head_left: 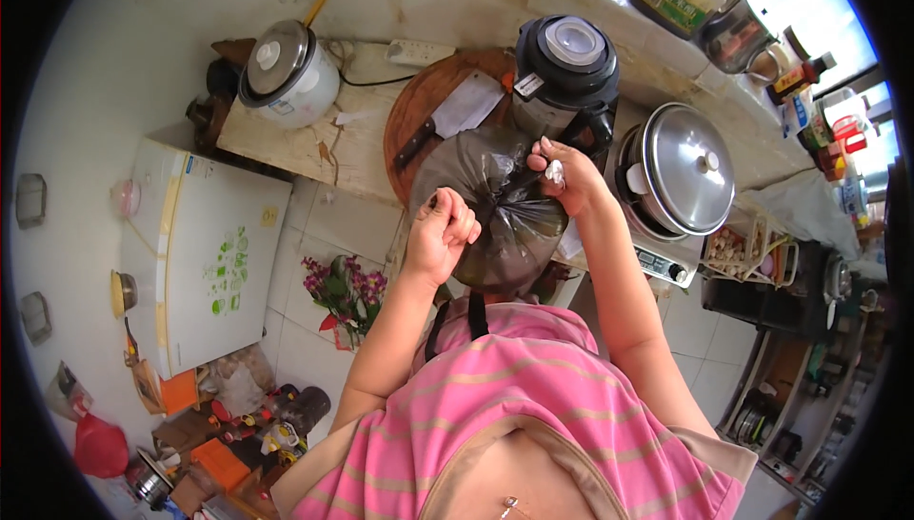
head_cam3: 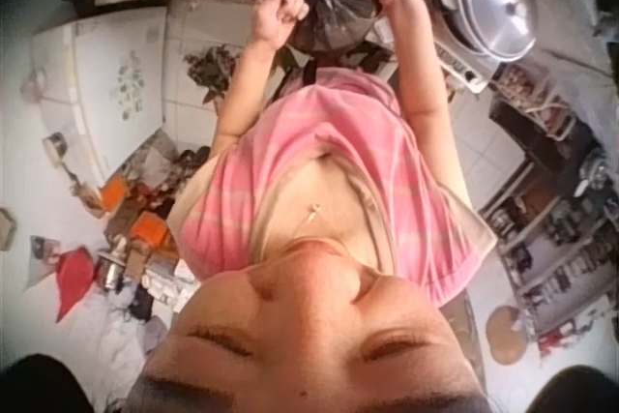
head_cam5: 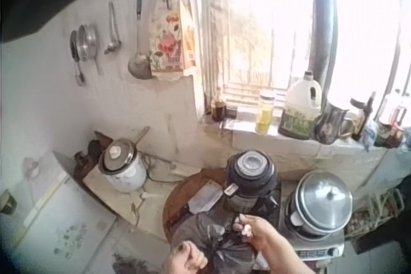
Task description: The person assembles a salad spinner by placing the green colander basket into the clear bowl, wiping the white lid with a pink cloth, and then placing the lid on top.
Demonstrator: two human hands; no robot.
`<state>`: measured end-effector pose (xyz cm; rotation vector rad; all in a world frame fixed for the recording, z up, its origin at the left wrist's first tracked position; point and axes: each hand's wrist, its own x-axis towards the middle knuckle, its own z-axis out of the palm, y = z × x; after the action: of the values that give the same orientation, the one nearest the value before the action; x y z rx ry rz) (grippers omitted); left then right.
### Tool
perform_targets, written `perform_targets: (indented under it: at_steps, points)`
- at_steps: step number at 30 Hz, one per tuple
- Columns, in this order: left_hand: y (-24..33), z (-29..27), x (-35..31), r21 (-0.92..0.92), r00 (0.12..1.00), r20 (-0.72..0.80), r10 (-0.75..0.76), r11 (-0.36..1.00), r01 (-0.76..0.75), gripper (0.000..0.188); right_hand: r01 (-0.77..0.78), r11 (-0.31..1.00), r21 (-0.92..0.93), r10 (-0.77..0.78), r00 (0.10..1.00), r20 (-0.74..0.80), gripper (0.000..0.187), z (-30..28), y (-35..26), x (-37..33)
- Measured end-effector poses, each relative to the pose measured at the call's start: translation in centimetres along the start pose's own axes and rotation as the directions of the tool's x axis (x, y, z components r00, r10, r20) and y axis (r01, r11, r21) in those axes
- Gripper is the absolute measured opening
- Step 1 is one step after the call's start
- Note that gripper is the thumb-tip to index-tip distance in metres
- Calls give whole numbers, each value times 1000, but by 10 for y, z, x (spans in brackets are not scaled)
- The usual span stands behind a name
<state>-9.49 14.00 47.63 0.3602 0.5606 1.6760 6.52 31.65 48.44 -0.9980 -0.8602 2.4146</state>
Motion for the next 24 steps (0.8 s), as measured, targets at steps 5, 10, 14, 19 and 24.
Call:
perform_targets:
  at_steps: [5, 10, 14, 19, 24]
  points:
    - [10, 0, -10, 244, 996, 31, -80, 967, 70, 38, -163, 966, 202, 179, 982, -62, 18, -16, 3, 20]
    - [11, 3, -21, 282, 995, -62, -79, 955, 94, 36, -128, 984, 127, 129, 992, -2, 21, -24, 15, 29]
    - [0, 21, 9, 431, 966, -114, 232, 888, -162, 34, 172, 944, -283, -235, 950, -206, 26, 6, -2, -3]
    - [-3, 43, 21, 877, 891, 142, 431, 363, -316, 77, 411, 418, -810, -542, 829, 141, 14, 59, -12, -64]
    - [-17, 33, 29, 856, 768, 513, 384, -294, -426, 64, 626, -225, -747, -470, 602, 646, 16, 81, 6, -77]
